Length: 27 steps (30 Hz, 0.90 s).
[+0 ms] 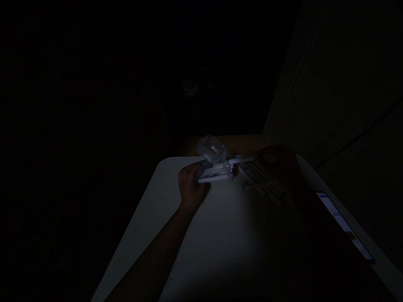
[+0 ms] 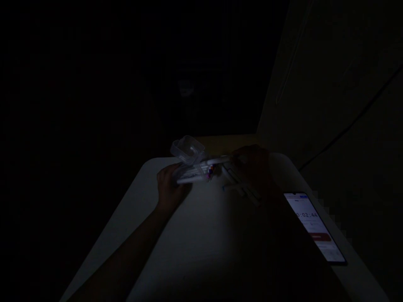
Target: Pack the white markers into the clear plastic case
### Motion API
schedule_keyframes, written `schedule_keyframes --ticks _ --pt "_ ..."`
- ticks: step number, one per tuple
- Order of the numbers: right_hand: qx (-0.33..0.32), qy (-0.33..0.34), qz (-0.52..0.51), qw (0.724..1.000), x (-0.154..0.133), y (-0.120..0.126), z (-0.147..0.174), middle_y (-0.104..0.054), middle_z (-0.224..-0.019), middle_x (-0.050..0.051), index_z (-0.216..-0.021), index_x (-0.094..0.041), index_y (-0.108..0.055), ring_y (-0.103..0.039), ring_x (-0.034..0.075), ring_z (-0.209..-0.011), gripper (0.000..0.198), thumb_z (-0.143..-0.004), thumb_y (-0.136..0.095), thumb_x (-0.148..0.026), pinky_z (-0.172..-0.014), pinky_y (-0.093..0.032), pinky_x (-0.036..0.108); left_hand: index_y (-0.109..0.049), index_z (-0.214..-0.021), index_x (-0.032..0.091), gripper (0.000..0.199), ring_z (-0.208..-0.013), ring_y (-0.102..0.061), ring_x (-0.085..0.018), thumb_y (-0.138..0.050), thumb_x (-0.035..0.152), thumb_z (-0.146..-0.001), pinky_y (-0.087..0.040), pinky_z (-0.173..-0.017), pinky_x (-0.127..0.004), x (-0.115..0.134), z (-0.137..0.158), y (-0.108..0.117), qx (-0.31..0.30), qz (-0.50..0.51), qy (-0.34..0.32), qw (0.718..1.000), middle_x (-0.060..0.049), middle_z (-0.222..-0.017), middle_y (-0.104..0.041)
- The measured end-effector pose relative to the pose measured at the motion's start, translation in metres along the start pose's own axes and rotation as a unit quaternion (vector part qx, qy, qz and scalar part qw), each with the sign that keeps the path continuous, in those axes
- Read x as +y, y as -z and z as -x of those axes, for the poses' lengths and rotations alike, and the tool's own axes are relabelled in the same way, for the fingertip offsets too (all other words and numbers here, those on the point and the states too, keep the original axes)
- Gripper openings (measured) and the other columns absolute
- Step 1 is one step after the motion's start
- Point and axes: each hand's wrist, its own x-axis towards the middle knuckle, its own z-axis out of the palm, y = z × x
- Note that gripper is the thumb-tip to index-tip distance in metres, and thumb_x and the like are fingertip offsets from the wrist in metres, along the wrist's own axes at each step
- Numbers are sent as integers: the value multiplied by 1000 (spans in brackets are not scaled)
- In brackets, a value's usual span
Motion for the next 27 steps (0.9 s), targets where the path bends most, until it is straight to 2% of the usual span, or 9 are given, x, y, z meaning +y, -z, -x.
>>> schedule_keyframes --ticks 4,17,23,27 --pt "-20 -7 8 1000 -4 -3 1 -69 -91 5 -84 -18 -71 -62 22 -94 20 -72 -58 -27 -88 -46 39 -51 -120 21 53 -110 -52 -26 -61 35 -70 -37 -96 -41 0 0 -1 -4 -5 10 1000 -9 -116 -59" --pt "-29 16 15 999 -6 -11 2 -68 -92 6 -85 -19 -72 -62 22 -91 21 -75 -58 -30 -87 -44 38 -52 -118 20 50 -109 -51 -25 -61 34 -71 -38 -96 -40 0 0 0 5 15 3 1000 -9 -116 -59" --pt "-18 13 18 1000 -4 -17 6 -68 -93 7 -87 -18 -72 -61 23 -93 26 -76 -55 -35 -90 -42 41 -52 -118 20 51 -108 -51 -26 -61 32 -70 -39 -94 -41 -1 1 0 6 10 -6 1000 -9 -115 -60" --pt "-28 9 25 999 -7 -21 7 -68 -94 7 -88 -18 -72 -61 23 -94 25 -77 -55 -32 -91 -42 41 -52 -118 19 50 -108 -52 -26 -60 34 -71 -38 -95 -41 -3 2 0 9 12 -12 1000 -9 -115 -59"
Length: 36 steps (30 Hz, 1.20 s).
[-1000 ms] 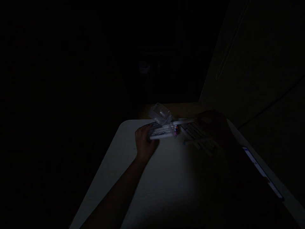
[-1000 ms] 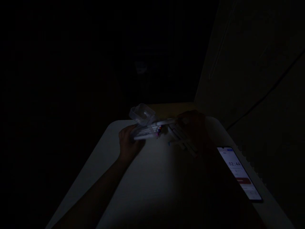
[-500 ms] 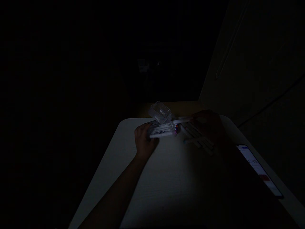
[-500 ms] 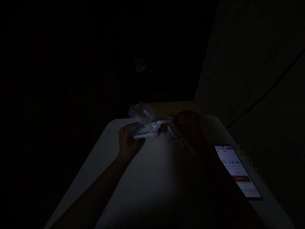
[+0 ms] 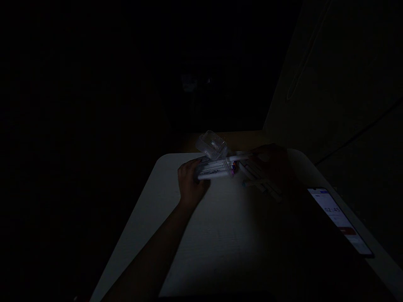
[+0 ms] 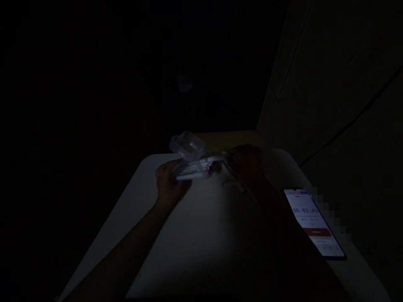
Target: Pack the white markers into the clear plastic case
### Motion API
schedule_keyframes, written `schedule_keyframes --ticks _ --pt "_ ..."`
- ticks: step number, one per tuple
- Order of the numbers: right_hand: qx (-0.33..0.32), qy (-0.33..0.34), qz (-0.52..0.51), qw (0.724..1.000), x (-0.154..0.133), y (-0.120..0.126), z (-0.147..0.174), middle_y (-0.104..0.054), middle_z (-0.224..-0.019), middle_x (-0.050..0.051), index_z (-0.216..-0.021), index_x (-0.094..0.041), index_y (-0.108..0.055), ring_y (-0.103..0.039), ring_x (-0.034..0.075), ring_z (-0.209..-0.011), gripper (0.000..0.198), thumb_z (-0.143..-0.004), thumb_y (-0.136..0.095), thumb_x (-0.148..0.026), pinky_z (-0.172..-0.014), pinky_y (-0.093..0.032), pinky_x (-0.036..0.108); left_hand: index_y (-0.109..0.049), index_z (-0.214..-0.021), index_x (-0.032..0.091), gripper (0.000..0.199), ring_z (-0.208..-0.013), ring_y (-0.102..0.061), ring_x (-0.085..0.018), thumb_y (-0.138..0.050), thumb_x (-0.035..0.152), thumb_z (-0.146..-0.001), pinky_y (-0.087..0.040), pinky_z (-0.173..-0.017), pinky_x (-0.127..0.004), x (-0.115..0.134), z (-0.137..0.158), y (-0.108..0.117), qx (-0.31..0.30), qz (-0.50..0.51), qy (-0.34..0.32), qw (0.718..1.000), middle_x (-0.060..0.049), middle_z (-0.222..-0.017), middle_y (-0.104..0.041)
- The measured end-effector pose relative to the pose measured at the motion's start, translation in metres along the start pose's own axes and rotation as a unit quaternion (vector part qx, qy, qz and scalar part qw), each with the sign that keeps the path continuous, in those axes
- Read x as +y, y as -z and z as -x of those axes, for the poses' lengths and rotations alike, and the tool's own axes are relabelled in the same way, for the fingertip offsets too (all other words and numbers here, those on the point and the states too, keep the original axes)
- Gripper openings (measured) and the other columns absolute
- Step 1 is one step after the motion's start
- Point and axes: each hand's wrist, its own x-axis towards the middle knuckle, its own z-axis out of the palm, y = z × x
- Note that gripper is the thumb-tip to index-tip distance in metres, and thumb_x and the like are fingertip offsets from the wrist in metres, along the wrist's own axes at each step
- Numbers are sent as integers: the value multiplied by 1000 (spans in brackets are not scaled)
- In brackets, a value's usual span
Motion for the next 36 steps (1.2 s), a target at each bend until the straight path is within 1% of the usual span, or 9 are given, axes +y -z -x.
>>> schedule_keyframes --ticks 3,9,11,15,21,26,32,36 --pt "-13 -7 5 1000 -5 -2 0 -68 -95 8 -88 -17 -72 -61 24 -95 25 -76 -56 -31 -92 -41 41 -52 -118 20 50 -109 -52 -26 -59 36 -72 -38 -95 -41 -2 1 0 -6 -7 10 1000 -9 -116 -59" --pt "-35 -30 12 999 -10 -2 1 -67 -97 8 -89 -17 -72 -59 25 -99 25 -76 -56 -32 -97 -36 45 -52 -118 20 50 -109 -52 -25 -59 36 -71 -39 -95 -40 -2 1 0 -5 0 2 1000 -9 -115 -60" --pt "-37 -36 10 999 -11 -1 1 -67 -98 9 -90 -17 -72 -59 25 -99 25 -77 -56 -32 -96 -37 44 -52 -118 20 50 -108 -52 -25 -59 36 -71 -39 -95 -41 -2 2 0 -5 -2 6 1000 -9 -115 -60" --pt "-43 -24 16 999 -11 -3 1 -68 -97 8 -91 -17 -72 -60 24 -98 25 -78 -56 -31 -93 -40 41 -52 -118 20 51 -108 -52 -25 -61 35 -70 -38 -96 -41 -4 3 -1 -7 8 1 1000 -9 -115 -59" --pt "-38 -9 38 999 -7 -6 1 -68 -96 8 -89 -17 -72 -60 25 -97 26 -78 -55 -31 -93 -39 42 -52 -118 21 53 -109 -52 -25 -62 35 -69 -38 -95 -41 -6 4 -1 -7 -7 2 1000 -9 -116 -60" --pt "-50 -16 22 998 -8 -5 1 -68 -98 8 -91 -17 -72 -61 23 -97 27 -77 -55 -31 -92 -40 39 -52 -117 20 50 -107 -53 -25 -61 35 -70 -39 -94 -40 -5 3 -1 4 5 -9 1000 -9 -114 -60" --pt "-39 -8 27 999 -8 -8 1 -68 -95 8 -87 -16 -73 -61 24 -96 24 -77 -55 -30 -93 -39 40 -52 -117 20 51 -106 -53 -25 -63 34 -69 -40 -93 -40 -5 3 -1 8 7 -20 1000 -9 -113 -61" --pt "-52 -21 29 998 -10 -7 1 -68 -97 7 -89 -16 -73 -60 24 -98 24 -78 -57 -30 -94 -39 41 -53 -117 21 50 -106 -53 -25 -62 35 -69 -40 -93 -40 -4 2 -1 9 11 -17 1000 -8 -114 -60"
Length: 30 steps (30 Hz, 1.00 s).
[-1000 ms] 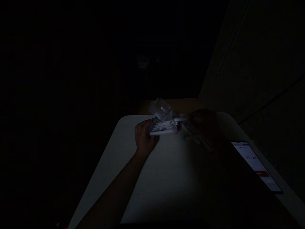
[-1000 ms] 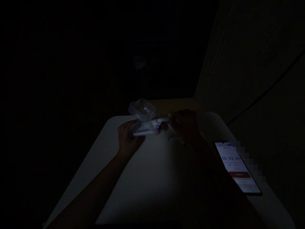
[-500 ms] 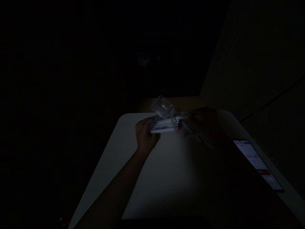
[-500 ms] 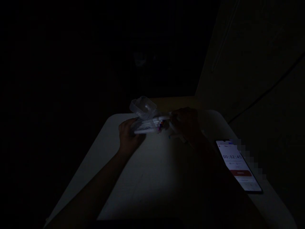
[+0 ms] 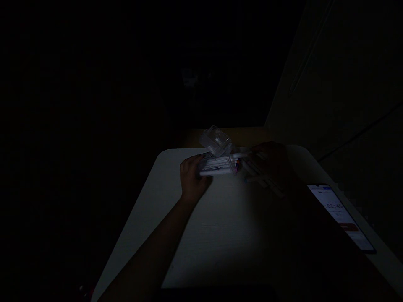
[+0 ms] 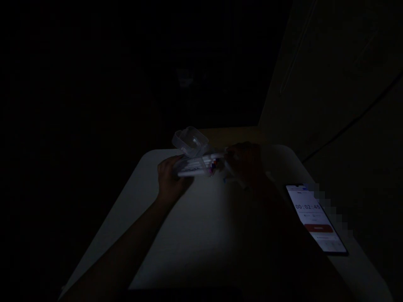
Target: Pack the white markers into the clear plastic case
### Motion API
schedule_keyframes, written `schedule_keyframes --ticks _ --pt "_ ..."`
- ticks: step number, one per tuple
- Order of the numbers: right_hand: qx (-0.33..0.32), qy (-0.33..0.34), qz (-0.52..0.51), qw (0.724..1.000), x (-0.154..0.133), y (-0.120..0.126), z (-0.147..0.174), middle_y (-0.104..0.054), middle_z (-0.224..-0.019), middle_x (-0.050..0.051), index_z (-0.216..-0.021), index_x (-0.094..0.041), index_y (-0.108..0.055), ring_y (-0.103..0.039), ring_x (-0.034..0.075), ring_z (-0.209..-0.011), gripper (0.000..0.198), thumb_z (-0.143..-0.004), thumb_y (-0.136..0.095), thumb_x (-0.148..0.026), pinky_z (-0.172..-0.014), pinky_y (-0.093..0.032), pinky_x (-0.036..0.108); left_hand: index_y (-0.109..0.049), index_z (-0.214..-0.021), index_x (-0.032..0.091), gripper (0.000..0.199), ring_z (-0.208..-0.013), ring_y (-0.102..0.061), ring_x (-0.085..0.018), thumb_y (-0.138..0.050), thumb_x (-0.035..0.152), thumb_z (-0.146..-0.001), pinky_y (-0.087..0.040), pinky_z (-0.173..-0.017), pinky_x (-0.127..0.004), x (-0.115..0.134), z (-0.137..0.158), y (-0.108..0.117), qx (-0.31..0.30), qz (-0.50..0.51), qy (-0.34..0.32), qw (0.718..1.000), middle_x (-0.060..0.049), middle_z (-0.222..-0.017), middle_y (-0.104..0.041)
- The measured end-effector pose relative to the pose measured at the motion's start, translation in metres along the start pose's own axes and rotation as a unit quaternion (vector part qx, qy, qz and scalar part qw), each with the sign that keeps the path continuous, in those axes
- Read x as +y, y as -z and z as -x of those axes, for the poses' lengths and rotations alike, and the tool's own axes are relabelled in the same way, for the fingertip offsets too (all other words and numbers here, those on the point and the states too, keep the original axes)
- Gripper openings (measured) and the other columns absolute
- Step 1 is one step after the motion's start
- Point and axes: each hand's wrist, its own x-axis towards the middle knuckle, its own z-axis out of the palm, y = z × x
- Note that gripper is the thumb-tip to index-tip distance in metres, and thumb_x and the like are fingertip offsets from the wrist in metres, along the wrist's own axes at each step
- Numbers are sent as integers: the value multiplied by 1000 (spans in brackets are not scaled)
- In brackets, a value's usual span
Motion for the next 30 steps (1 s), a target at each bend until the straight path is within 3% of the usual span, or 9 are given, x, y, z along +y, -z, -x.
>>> schedule_keyframes --ticks 18,30 --pt "-44 -3 -7 999 -8 4 1 -67 -102 7 -98 -14 -71 -61 22 -99 27 -81 -54 -26 -92 -43 36 -51 -119 21 54 -108 -52 -25 -62 34 -68 -39 -94 -41 0 -1 0 -10 1 2 1000 -8 -116 -60" --pt "-33 0 9 999 -7 -5 1 -68 -96 5 -90 -17 -71 -62 21 -96 23 -80 -57 -33 -94 -39 35 -52 -118 22 53 -108 -52 -25 -62 33 -68 -38 -95 -41 3 -3 2 -19 -4 11 1000 -8 -115 -60"
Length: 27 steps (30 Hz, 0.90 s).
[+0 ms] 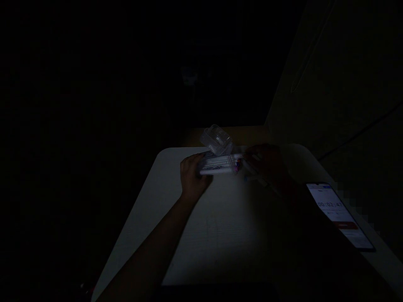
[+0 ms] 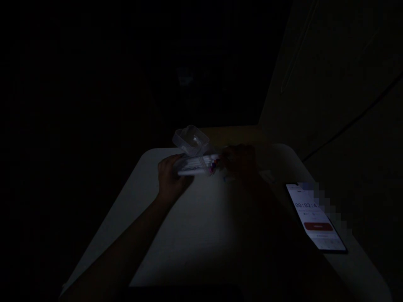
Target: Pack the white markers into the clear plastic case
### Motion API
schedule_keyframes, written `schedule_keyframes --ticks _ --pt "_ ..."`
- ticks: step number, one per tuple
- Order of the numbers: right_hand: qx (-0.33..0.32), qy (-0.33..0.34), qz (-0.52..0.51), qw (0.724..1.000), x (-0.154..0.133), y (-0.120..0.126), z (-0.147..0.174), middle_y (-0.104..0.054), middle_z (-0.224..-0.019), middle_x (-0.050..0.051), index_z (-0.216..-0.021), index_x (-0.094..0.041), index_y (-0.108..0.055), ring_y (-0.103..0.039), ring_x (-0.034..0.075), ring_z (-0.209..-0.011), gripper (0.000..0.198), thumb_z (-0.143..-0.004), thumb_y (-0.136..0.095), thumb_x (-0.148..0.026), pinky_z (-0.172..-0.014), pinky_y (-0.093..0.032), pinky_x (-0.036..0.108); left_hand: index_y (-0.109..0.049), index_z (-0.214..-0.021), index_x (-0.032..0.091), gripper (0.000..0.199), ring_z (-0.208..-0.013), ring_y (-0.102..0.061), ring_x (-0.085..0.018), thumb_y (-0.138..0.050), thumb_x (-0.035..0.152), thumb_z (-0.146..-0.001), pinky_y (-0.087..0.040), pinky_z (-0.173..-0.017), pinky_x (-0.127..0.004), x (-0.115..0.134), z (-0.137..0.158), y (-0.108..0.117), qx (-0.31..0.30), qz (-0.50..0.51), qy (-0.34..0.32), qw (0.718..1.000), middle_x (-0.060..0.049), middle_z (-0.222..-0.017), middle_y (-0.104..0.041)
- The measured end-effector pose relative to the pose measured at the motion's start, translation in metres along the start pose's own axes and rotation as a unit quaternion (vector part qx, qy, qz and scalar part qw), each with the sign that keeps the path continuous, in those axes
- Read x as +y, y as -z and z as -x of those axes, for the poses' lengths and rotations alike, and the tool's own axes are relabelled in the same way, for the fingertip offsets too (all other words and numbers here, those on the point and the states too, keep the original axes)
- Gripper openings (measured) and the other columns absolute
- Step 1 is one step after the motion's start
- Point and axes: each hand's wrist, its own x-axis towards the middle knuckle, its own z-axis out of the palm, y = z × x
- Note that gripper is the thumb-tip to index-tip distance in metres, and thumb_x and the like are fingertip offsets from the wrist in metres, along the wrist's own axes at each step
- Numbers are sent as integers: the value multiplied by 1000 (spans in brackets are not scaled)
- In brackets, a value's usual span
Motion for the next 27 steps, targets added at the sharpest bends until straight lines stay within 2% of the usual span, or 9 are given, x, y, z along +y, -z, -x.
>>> schedule_keyframes --ticks 5,9,13,21,27 --pt "-3 21 -13 1000 2 -5 1 -68 -94 4 -89 -19 -71 -62 20 -92 25 -83 -53 -35 -91 -40 36 -52 -118 21 52 -108 -52 -25 -61 36 -69 -38 -95 -41 1 -1 0 -1 2 -2 1000 -9 -115 -60" --pt "-21 15 -2 1000 -1 -5 1 -68 -95 4 -89 -20 -71 -61 21 -95 27 -85 -51 -36 -96 -37 39 -52 -118 21 52 -109 -52 -25 -61 37 -70 -38 -96 -41 1 -1 0 -4 -5 -1 1000 -9 -116 -60" --pt "-41 1 7 999 -5 -1 0 -68 -97 5 -91 -20 -72 -62 20 -95 28 -85 -51 -37 -93 -39 37 -52 -118 21 52 -108 -52 -25 -61 35 -69 -38 -95 -41 1 -1 0 -1 8 -10 1000 -9 -116 -59" --pt "-9 16 -4 1000 -1 -7 1 -69 -96 5 -89 -19 -71 -62 20 -95 25 -83 -53 -35 -95 -37 37 -52 -117 21 51 -108 -52 -24 -62 33 -69 -39 -95 -41 3 -3 1 7 13 -10 1000 -8 -115 -60" --pt "-39 31 17 999 -2 -5 2 -68 -100 5 -95 -18 -70 -62 20 -96 30 -86 -46 -35 -94 -37 38 -53 -117 21 52 -107 -53 -25 -61 34 -68 -40 -94 -42 3 -3 2 0 5 -7 1000 -8 -115 -60"
